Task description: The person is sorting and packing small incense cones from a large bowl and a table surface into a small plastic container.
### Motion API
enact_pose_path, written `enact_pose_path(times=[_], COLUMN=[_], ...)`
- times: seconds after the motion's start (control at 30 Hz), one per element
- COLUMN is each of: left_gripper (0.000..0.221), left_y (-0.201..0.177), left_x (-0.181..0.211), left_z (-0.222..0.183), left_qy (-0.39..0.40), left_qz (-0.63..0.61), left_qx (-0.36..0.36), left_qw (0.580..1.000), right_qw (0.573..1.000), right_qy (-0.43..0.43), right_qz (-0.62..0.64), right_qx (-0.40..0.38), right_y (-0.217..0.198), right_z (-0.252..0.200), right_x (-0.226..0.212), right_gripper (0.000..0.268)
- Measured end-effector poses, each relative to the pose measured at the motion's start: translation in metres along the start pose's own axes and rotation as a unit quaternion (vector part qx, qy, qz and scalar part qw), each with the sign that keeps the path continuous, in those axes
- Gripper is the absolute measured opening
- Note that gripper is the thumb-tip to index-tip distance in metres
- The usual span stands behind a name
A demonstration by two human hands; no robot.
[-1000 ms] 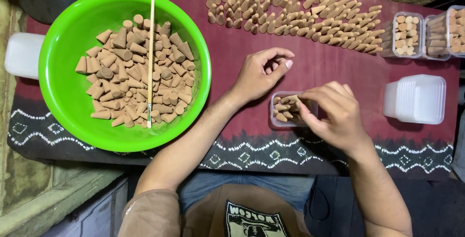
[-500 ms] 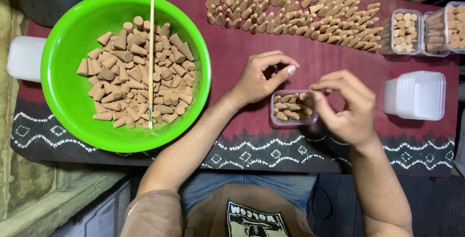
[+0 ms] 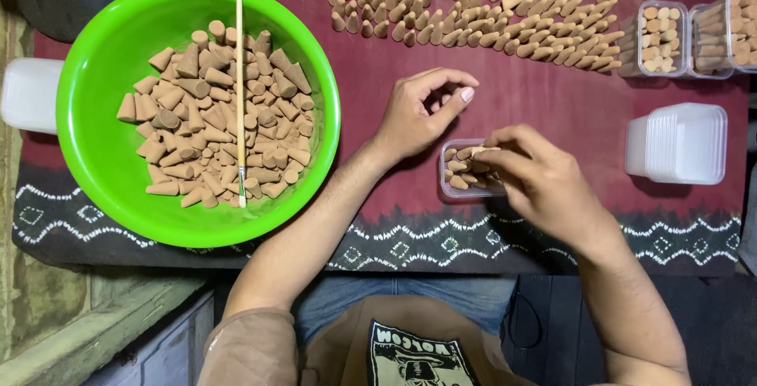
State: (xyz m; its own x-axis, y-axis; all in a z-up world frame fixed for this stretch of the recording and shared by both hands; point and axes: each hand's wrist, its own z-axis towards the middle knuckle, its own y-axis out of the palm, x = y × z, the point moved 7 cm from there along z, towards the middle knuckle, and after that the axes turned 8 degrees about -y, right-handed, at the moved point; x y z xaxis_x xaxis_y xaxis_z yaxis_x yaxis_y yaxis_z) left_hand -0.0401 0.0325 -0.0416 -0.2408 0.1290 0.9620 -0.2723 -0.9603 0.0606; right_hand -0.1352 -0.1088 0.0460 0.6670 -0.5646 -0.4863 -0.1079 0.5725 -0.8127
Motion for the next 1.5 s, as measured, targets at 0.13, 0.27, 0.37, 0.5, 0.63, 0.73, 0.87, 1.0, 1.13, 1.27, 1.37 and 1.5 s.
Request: enact_pose_path(times=[0.13, 0.27, 0.37, 0.5, 0.63, 0.73, 0.87, 1.0, 1.13, 1.27, 1.37, 1.5], left_gripper=[0.012, 0.012, 0.013, 0.014, 0.013, 0.014, 0.013, 0.014, 0.013, 0.014, 0.014, 0.016], left_y=[0.0, 0.0, 0.0, 0.0, 0.0, 0.0, 0.001, 0.001, 0.0, 0.0, 0.001, 0.003], left_x=[0.001, 0.0, -0.002, -0.004, -0.004, -0.005, -0.006, -0.007, -0.007, -0.006, -0.001, 0.002], left_z=[0.0, 0.0, 0.0, 0.0, 0.0, 0.0, 0.001, 0.001, 0.001, 0.0, -0.001, -0.001], left_qy=[-0.007, -0.005, -0.008, -0.014, -0.015, -0.019, -0.02, -0.02, -0.021, -0.023, -0.035, -0.043], left_qz=[0.0, 0.007, 0.006, 0.005, 0.008, 0.007, 0.01, 0.017, 0.017, 0.018, 0.042, 0.08], left_qx=[0.002, 0.003, 0.006, 0.008, 0.007, 0.01, 0.007, 0.007, 0.009, 0.003, -0.002, -0.02], left_qw=[1.0, 1.0, 1.0, 1.0, 1.0, 1.0, 1.0, 1.0, 1.0, 1.0, 0.998, 0.996], right_qw=[0.997, 0.989, 0.981, 0.971, 0.972, 0.971, 0.972, 0.974, 0.975, 0.989, 0.995, 0.994], right_qy=[-0.018, -0.058, -0.075, -0.115, -0.121, -0.124, -0.124, -0.121, -0.126, -0.097, -0.094, -0.105], right_qz=[-0.073, -0.125, -0.158, -0.197, -0.194, -0.197, -0.194, -0.18, -0.171, -0.101, -0.041, -0.036], right_qx=[-0.019, -0.06, -0.08, -0.064, -0.062, -0.056, -0.056, -0.059, -0.06, -0.036, -0.016, 0.001], right_y=[0.011, 0.022, 0.028, 0.039, 0.041, 0.041, 0.039, 0.04, 0.035, 0.011, -0.012, -0.025], right_z=[-0.002, -0.003, -0.002, -0.009, -0.01, -0.01, -0.008, -0.007, -0.004, -0.002, -0.004, -0.013], right_x=[0.003, 0.005, 0.005, 0.016, 0.022, 0.023, 0.02, 0.017, 0.014, 0.005, -0.001, -0.012], right_gripper=[0.019, 0.02, 0.024, 0.017, 0.012, 0.012, 0.013, 0.014, 0.015, 0.018, 0.023, 0.024])
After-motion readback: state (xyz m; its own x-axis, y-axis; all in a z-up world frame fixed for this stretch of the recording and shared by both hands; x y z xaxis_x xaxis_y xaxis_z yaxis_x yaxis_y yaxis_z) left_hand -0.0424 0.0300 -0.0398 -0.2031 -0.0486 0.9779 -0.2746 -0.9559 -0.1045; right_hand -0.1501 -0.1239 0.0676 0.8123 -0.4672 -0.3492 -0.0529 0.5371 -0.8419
